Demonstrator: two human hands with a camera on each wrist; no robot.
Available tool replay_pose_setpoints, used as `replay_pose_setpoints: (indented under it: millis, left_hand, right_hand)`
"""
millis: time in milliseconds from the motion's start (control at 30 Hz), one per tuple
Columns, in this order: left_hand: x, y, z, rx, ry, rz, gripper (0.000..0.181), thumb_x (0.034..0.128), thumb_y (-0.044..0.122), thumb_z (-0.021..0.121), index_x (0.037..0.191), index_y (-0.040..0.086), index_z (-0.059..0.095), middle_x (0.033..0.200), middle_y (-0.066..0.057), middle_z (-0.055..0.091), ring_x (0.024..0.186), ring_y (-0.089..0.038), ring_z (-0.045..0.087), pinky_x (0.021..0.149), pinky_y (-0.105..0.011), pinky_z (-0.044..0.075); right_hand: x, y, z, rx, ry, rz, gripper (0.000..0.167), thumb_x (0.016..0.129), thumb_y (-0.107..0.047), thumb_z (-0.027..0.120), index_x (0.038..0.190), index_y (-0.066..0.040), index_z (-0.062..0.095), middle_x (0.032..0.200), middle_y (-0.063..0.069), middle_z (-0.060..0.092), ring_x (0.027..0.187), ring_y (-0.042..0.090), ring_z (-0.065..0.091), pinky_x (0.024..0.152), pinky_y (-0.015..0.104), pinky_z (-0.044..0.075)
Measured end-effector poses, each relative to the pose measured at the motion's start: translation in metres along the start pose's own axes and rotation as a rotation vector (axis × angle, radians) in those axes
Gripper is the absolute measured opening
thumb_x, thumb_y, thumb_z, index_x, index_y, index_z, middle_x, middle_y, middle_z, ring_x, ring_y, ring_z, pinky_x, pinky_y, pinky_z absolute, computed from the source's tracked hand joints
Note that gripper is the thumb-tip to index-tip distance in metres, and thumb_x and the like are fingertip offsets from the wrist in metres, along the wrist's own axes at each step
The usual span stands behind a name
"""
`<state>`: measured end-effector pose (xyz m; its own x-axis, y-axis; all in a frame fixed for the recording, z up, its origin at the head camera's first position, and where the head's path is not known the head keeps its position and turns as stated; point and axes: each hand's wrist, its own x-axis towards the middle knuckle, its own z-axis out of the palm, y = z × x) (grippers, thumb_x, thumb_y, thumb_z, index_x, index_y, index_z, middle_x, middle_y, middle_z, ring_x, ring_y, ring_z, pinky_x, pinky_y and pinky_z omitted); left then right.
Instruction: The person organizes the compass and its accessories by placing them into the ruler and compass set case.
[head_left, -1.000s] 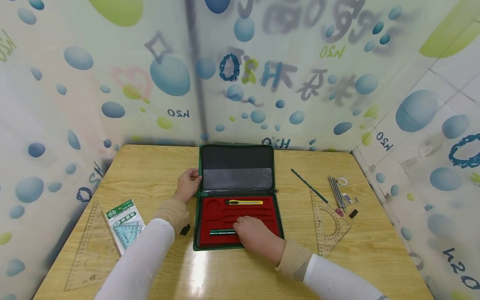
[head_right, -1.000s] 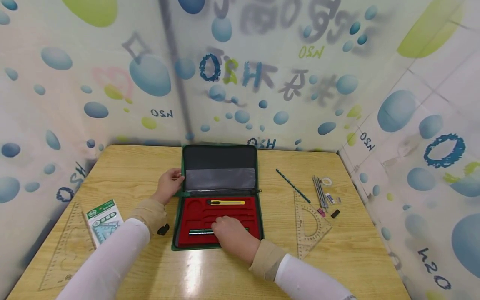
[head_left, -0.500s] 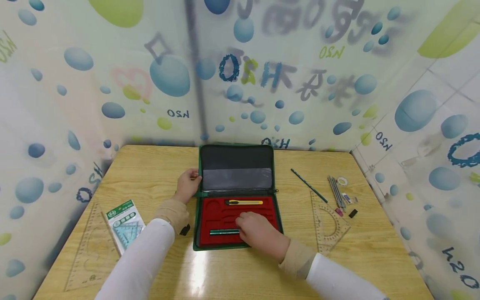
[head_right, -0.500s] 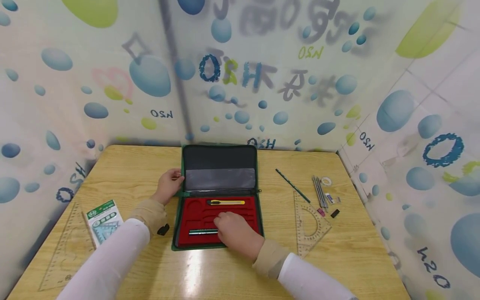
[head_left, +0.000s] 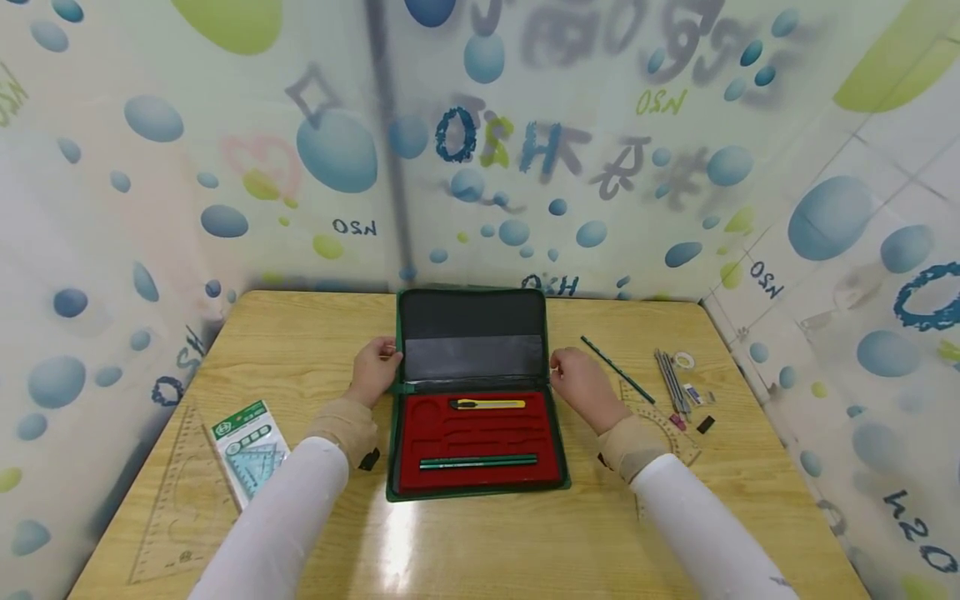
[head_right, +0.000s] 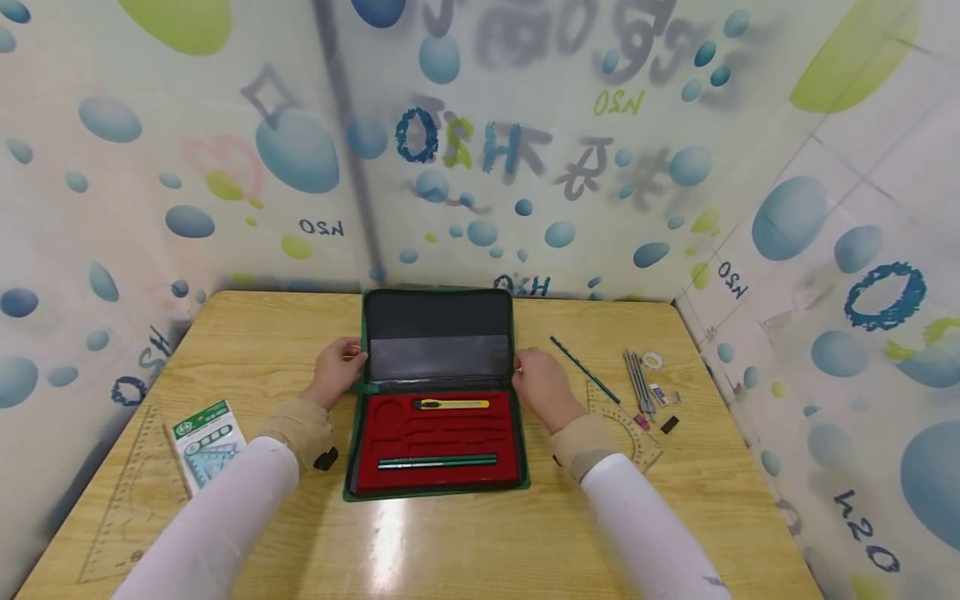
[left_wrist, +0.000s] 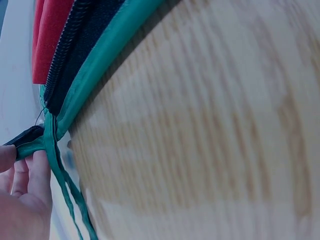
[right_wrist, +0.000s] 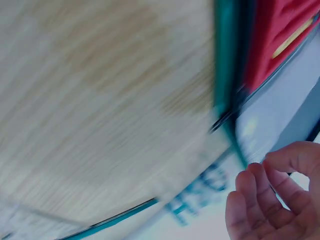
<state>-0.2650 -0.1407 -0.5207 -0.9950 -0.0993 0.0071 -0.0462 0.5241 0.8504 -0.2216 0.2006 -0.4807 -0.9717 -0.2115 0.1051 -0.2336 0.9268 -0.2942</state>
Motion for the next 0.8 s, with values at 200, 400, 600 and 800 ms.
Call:
replay_pose_setpoints:
  millis: [200, 400, 600, 800]
  left_hand:
    - [0.0, 0.003, 0.0, -0.005, 0.013, 0.001, 0.028, 0.0915, 0.004, 0.056, 0.118, -0.005, 0.058, 0.106, -0.023, 0.061, 0.102, -0.036, 0.058, 0.085, -0.042, 0.049]
    - [0.0, 0.002, 0.002, -0.007, 0.02, 0.01, 0.028, 0.0909, 0.002, 0.057, 0.118, -0.005, 0.057, 0.106, -0.024, 0.061, 0.101, -0.036, 0.059, 0.085, -0.042, 0.049]
    - [-0.001, 0.0, 0.001, -0.001, 0.008, -0.003, 0.029, 0.0922, 0.003, 0.055, 0.12, -0.006, 0.056, 0.108, -0.025, 0.06, 0.103, -0.037, 0.058, 0.086, -0.043, 0.049]
    - [-0.001, 0.0, 0.0, -0.002, -0.01, -0.018, 0.031, 0.0932, 0.005, 0.055, 0.123, -0.004, 0.055, 0.112, -0.024, 0.059, 0.107, -0.037, 0.057, 0.088, -0.044, 0.049]
  right_hand:
    - [0.014, 0.033, -0.006, -0.03, -0.063, 0.135, 0.014, 0.085, -0.006, 0.057, 0.096, -0.001, 0.065, 0.094, 0.014, 0.065, 0.074, 0.024, 0.059, 0.067, 0.04, 0.051]
    - [0.021, 0.059, -0.004, -0.052, -0.114, 0.239, 0.021, 0.088, -0.007, 0.054, 0.106, 0.003, 0.061, 0.104, 0.022, 0.06, 0.089, 0.034, 0.059, 0.074, 0.045, 0.051]
    - [0.024, 0.081, 0.0, -0.056, -0.104, 0.318, 0.027, 0.089, -0.006, 0.051, 0.111, 0.008, 0.059, 0.105, 0.026, 0.058, 0.093, 0.04, 0.058, 0.075, 0.048, 0.05]
    - [0.021, 0.09, 0.0, -0.126, -0.126, 0.357, 0.019, 0.089, -0.008, 0.052, 0.09, 0.008, 0.064, 0.093, 0.026, 0.062, 0.083, 0.04, 0.062, 0.069, 0.049, 0.052]
